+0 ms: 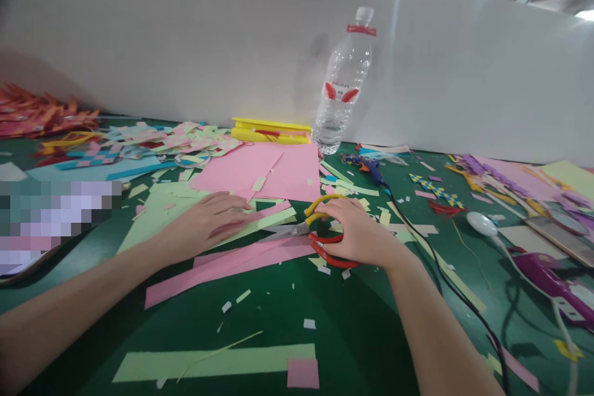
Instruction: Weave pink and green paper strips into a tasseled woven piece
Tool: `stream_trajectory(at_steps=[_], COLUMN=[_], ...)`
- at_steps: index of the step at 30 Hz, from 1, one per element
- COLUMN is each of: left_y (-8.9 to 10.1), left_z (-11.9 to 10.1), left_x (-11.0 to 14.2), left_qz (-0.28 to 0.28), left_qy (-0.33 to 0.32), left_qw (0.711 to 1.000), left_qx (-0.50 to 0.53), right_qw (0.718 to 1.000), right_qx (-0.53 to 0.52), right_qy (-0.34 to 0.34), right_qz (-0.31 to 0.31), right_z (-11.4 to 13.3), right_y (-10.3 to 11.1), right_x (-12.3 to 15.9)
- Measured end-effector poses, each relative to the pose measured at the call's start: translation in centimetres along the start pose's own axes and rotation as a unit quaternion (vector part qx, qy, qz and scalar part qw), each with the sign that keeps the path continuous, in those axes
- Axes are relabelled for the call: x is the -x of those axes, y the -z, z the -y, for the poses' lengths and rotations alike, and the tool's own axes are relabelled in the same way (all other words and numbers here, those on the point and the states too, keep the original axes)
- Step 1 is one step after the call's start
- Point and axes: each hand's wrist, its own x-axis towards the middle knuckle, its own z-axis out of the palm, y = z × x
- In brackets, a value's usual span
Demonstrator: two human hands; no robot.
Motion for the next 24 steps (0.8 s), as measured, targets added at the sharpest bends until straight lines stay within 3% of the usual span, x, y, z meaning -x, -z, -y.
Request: stream_trajectory(at_steps=[4,11,24], left_y=[0.35,0.30,0.06], left_z=[-0.27,-0.49,-0.51], left_x=[0.08,0.18,0.53], left_qz=[-0.023,0.035,0.080], left_qy=[-0.021,-0.007,0.022], left_qw=[1.000,0.999,0.996], left_qx=[-0.004,0.007,0.040], right_qw=[1.000,1.000,0.999], right_qx=[-0.001,-0.009,-0.019], right_qy=[-0.001,0.004,-0.022], right_qz=[0.002,0.020,0.036], right_z=[0.10,-0.14,-0.40], right_y=[0.17,-0.03,0.15], right_x=[0.06,0.15,0.16])
